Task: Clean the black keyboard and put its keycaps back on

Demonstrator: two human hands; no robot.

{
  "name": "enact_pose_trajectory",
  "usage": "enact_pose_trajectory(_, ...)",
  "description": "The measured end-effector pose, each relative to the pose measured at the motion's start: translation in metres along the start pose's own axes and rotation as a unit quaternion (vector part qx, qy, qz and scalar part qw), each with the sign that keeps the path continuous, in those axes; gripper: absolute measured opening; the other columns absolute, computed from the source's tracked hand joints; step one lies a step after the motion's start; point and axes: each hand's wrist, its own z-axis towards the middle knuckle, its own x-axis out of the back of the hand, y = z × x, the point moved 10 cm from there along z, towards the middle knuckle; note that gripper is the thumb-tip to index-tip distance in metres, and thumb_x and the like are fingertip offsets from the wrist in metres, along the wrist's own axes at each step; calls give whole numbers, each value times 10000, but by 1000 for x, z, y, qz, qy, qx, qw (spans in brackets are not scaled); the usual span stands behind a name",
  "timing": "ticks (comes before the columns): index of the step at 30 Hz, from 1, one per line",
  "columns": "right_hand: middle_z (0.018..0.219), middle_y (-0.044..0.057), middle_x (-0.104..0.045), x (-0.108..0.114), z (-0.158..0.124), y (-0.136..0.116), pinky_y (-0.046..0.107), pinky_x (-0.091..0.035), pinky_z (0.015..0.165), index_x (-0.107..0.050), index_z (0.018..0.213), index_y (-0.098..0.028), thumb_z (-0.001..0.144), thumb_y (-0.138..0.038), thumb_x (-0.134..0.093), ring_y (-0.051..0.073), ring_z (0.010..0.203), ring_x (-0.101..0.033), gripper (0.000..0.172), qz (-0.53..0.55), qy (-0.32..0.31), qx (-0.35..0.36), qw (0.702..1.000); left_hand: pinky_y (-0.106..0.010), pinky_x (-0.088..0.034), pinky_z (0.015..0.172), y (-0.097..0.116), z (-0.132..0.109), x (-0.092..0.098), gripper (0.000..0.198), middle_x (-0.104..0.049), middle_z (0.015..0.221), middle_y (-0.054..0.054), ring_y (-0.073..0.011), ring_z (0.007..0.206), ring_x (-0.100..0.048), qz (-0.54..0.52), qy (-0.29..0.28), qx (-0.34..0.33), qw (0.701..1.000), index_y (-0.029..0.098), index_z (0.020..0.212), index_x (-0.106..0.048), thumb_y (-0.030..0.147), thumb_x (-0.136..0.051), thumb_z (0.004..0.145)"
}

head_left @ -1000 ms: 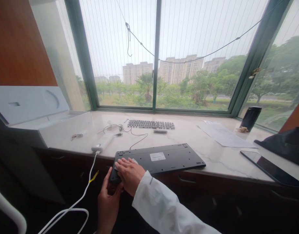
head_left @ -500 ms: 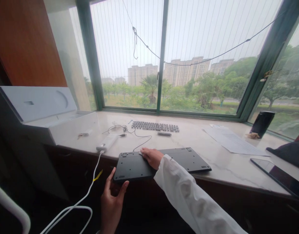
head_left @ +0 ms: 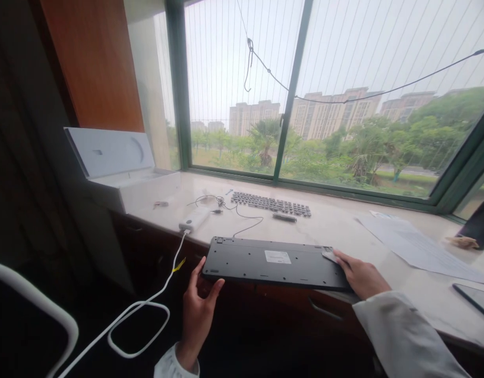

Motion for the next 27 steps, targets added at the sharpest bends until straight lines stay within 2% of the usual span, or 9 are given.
enact_pose_trajectory(2,1135,24,-710,4,-13,-21,391,-582,838,-676,1198,-270,939,-315,-401,290,1043,-675,381,22,26,55,998,-384,-566,747,4,0,1,792,-692,984,-78,-247,850,-670,-13,8,-1,1000,225,1402,-469,527,-729,718)
enact_pose_trajectory(4,1099,16,-723,5,-29,-55,390,-610,774,-664,1213,-284,948,-309,-403,282,998,-693,373,50,36,125,990,-376,-569,738,7,-1,1,790,-691,1001,-85,-248,853,-673,-29,11,-4,999,222,1389,-487,528,-738,705)
enact_pose_trajectory(8,1238,74,-657,9,-60,-129,426,-564,930,-634,1249,-164,965,-204,-351,262,1129,-630,403,94,75,209,971,-366,-575,706,11,-1,1,781,-688,1029,-101,-240,826,-672,-49,20,-18,998,209,1372,-504,509,-751,695)
enact_pose_trajectory(11,1267,80,-644,12,-79,-180,396,-539,978,-625,1254,-159,958,-140,-351,229,1161,-616,403,128,81,274,950,-357,-578,709,8,0,0,771,-671,1098,-110,-233,844,-667,-52,20,-12,998,214,1376,-495,493,-751,704)
enact_pose_trajectory(13,1283,78,-635,16,-88,-201,385,-511,1018,-627,1250,-170,963,-145,-378,215,1188,-598,381,148,82,314,934,-349,-580,699,5,0,-2,765,-647,1166,-113,-227,857,-664,-56,7,-1,998,227,1388,-472,486,-743,721)
enact_pose_trajectory(15,1290,72,-632,20,-93,-210,381,-503,1031,-626,1252,-179,970,-161,-398,207,1202,-589,364,154,76,341,924,-338,-581,688,4,1,-4,754,-621,1220,-112,-226,887,-661,-59,-6,7,998,242,1397,-450,476,-733,738)
enact_pose_trajectory(17,1287,67,-634,20,-96,-208,382,-511,1025,-620,1261,-178,975,-166,-401,205,1199,-592,360,144,73,361,918,-326,-581,675,5,1,-4,749,-614,1229,-114,-230,911,-657,-63,-13,8,998,241,1399,-443,470,-729,746)
enact_pose_trajectory(23,1317,69,-610,22,-110,-178,384,-548,971,-577,1316,-192,930,-44,-372,207,1187,-604,461,71,141,399,903,-317,-571,629,10,2,-4,785,-638,1188,-115,-222,842,-657,-73,-6,5,997,214,1385,-466,485,-757,708)
enact_pose_trajectory(27,1300,76,-622,25,-112,-168,387,-566,934,-599,1292,-185,913,-44,-399,219,1163,-621,451,34,169,383,908,-308,-573,650,11,0,-5,754,-611,1249,-110,-243,944,-653,-77,-6,8,997,244,1382,-462,473,-750,724)
